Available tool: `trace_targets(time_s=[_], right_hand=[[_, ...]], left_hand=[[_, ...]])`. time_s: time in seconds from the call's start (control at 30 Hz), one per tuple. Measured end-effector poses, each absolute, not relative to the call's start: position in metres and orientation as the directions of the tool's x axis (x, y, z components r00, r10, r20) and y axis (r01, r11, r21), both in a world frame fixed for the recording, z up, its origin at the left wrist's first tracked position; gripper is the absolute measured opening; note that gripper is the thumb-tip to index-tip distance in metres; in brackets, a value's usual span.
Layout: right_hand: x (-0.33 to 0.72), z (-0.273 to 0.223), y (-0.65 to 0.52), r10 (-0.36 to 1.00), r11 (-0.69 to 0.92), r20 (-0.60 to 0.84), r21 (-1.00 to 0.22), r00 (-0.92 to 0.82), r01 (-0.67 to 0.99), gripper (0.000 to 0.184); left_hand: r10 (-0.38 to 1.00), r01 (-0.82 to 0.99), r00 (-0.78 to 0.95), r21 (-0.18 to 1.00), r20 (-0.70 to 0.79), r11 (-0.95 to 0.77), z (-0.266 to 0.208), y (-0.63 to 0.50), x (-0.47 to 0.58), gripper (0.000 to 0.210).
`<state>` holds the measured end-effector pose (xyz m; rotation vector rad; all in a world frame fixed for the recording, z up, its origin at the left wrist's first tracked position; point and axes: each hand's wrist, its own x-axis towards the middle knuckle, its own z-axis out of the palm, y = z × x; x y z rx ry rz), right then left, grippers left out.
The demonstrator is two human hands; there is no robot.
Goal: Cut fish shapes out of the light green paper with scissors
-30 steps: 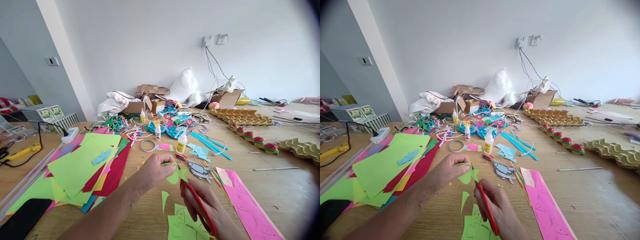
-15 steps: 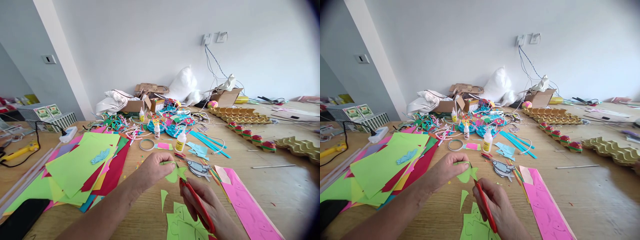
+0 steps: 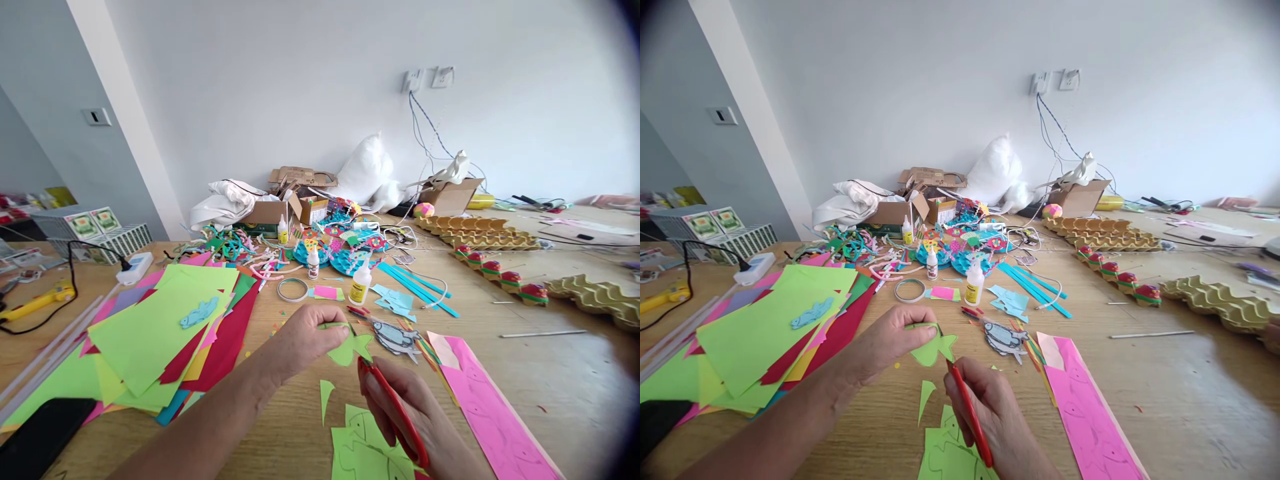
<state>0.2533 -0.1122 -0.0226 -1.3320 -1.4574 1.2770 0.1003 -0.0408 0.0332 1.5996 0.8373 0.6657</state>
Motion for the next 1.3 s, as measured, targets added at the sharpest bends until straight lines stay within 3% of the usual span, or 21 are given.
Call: trace_targets(time_s=[0.27,1.3], right_hand=[[0.2526,-0.0233,-0.1144,0.984,-0.045,-0.073,-0.985,-0.165,0.167,0.047],[0.2549,-0.0208,-0.1152,0.98,-0.049,-0.086,-0.978,-0.18,0.203,0.047]], left_hand=[[0.793,0.103,0.609,0.994,-0.037,-0.033,0.0354,-0.042,0.1004,0.015],[0.731,0.172,0.682,0.978,-0.034,-0.115,0.0329,-0.0373,0.0928,0.017]])
